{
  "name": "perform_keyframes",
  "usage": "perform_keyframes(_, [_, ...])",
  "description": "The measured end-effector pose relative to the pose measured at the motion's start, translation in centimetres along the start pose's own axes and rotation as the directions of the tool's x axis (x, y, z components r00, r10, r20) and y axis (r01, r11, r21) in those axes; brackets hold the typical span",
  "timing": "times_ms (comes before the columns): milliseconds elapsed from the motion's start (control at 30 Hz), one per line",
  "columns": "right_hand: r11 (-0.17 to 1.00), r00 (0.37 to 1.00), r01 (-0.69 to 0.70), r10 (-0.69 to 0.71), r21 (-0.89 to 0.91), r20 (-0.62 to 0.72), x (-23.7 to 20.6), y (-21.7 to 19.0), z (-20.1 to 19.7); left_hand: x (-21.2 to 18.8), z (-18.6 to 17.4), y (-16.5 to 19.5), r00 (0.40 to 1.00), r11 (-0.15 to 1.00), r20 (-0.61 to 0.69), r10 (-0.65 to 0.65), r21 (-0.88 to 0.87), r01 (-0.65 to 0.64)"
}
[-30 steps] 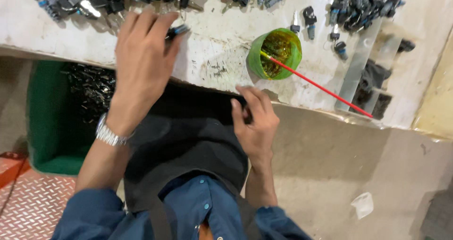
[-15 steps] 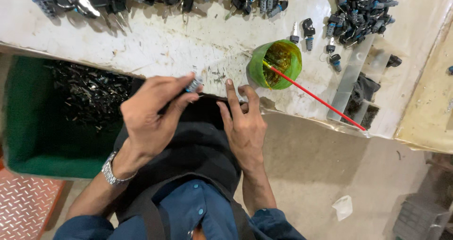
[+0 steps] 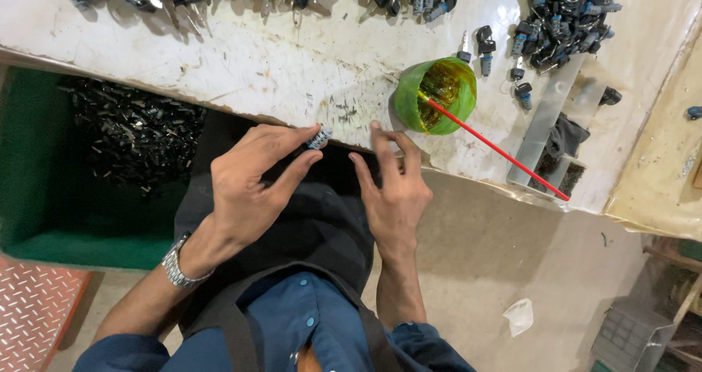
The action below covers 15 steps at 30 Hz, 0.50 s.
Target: The person picks up small metal fittings one at a time from the workbench, holds each in one hand, and uses a long-handled brush to apply a yellow-green liquid from a cup onto the fitting. They turn the fitting while brushing, then set the treated fitting back on the bench and reach for the next one.
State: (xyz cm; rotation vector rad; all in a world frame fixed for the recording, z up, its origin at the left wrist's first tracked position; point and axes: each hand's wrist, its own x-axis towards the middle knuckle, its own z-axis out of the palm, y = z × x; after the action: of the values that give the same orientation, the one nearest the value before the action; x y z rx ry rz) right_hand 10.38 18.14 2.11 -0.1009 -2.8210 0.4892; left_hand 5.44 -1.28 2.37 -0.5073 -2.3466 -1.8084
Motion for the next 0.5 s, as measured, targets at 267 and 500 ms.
perform_keyframes(267, [0.96,0.996,-0.038,0.06,0.278,-0.072,-1.0,0.6,0.6,0.1,0.7,0.0,0.999,0.999,0.015,0.043,0.01,-0.043])
perform_keyframes(500, [0.424,0.934,-0.233,0.348,0.876,0.08,-3.1,0.4,0.4,-1.2,2.7,0.4,0.994,0.997,0.083,0.075,-0.04,-0.072])
